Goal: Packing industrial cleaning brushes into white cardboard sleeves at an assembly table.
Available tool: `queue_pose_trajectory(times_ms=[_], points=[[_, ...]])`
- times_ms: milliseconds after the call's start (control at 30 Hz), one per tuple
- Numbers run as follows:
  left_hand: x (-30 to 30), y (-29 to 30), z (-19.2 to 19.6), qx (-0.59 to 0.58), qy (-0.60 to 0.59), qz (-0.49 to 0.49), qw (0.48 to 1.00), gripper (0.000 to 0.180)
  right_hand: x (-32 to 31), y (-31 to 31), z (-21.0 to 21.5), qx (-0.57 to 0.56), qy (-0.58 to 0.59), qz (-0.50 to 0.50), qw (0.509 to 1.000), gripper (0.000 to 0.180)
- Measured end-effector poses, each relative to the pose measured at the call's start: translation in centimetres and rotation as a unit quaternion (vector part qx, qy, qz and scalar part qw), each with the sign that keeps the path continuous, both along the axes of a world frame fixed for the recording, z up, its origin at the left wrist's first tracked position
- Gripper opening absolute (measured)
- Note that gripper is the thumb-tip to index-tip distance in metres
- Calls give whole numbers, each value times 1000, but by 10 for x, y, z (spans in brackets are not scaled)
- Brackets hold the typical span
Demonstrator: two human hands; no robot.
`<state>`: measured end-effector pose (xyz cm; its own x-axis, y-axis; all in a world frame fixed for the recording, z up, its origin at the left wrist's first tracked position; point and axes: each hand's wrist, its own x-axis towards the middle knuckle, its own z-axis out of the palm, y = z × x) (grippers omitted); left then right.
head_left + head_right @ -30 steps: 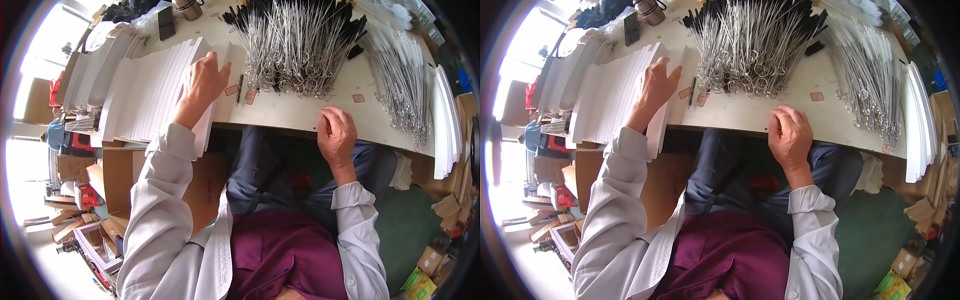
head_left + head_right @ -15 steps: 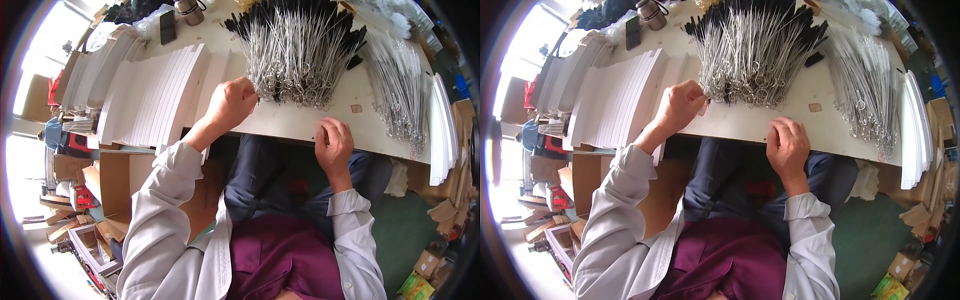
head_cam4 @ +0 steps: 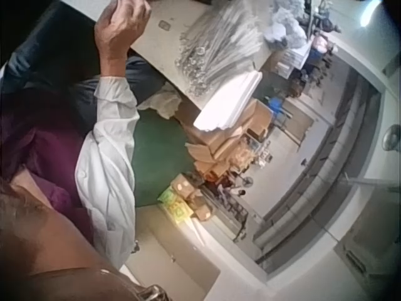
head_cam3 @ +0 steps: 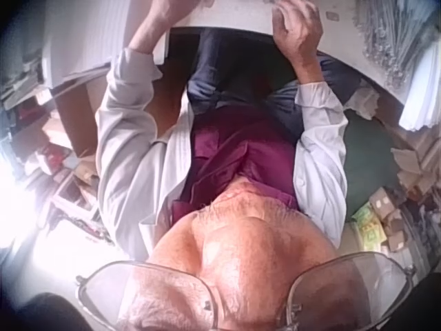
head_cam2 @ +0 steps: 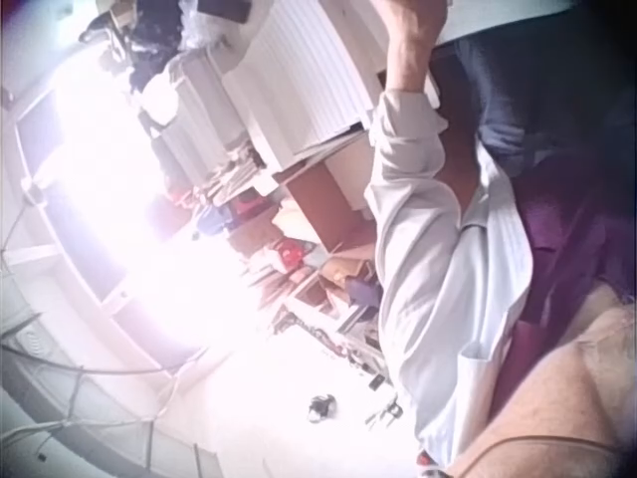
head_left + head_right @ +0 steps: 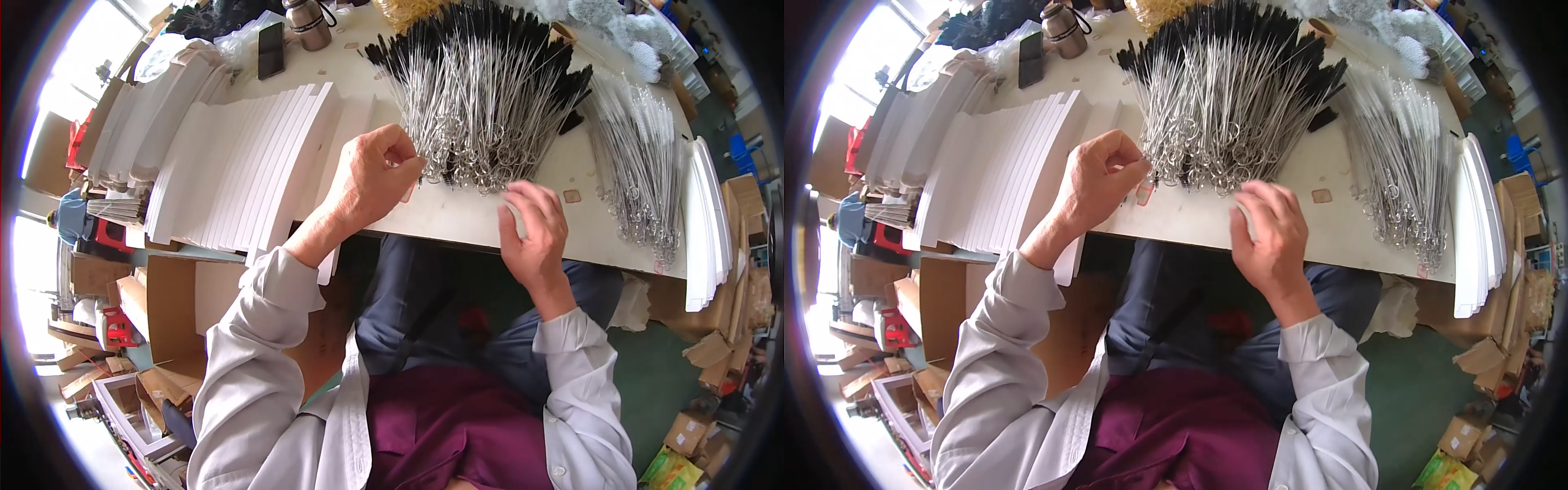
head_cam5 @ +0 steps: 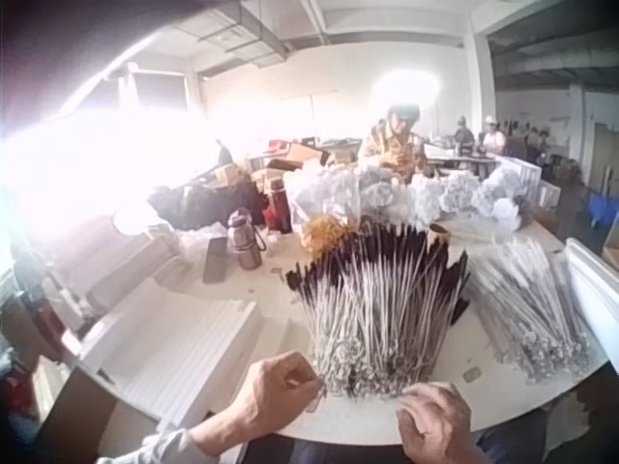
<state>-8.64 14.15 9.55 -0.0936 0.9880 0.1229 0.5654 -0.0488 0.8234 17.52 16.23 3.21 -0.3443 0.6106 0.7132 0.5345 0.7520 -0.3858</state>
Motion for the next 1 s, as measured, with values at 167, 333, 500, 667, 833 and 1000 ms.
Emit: queue_pose_trajectory(times_ms=[167,333,500,667,833,1000], points=[[8,-5,12,10,-16,-5,1000,11,-40,39,27,56,-84,65,993,31],[10,-13,24,111,-34,-13,993,13,-74,79,29,37,-145,81,985,58],[5,-29,36,125,-42,-48,990,12,-83,97,15,56,-161,66,983,57],[-2,-60,66,101,-181,-38,978,7,-85,97,18,42,-165,34,985,54],[-11,-85,90,112,-230,-10,967,12,-85,100,13,35,-167,7,985,53],[-32,-105,118,194,-276,-21,941,15,-85,99,14,42,-181,5,983,52]])
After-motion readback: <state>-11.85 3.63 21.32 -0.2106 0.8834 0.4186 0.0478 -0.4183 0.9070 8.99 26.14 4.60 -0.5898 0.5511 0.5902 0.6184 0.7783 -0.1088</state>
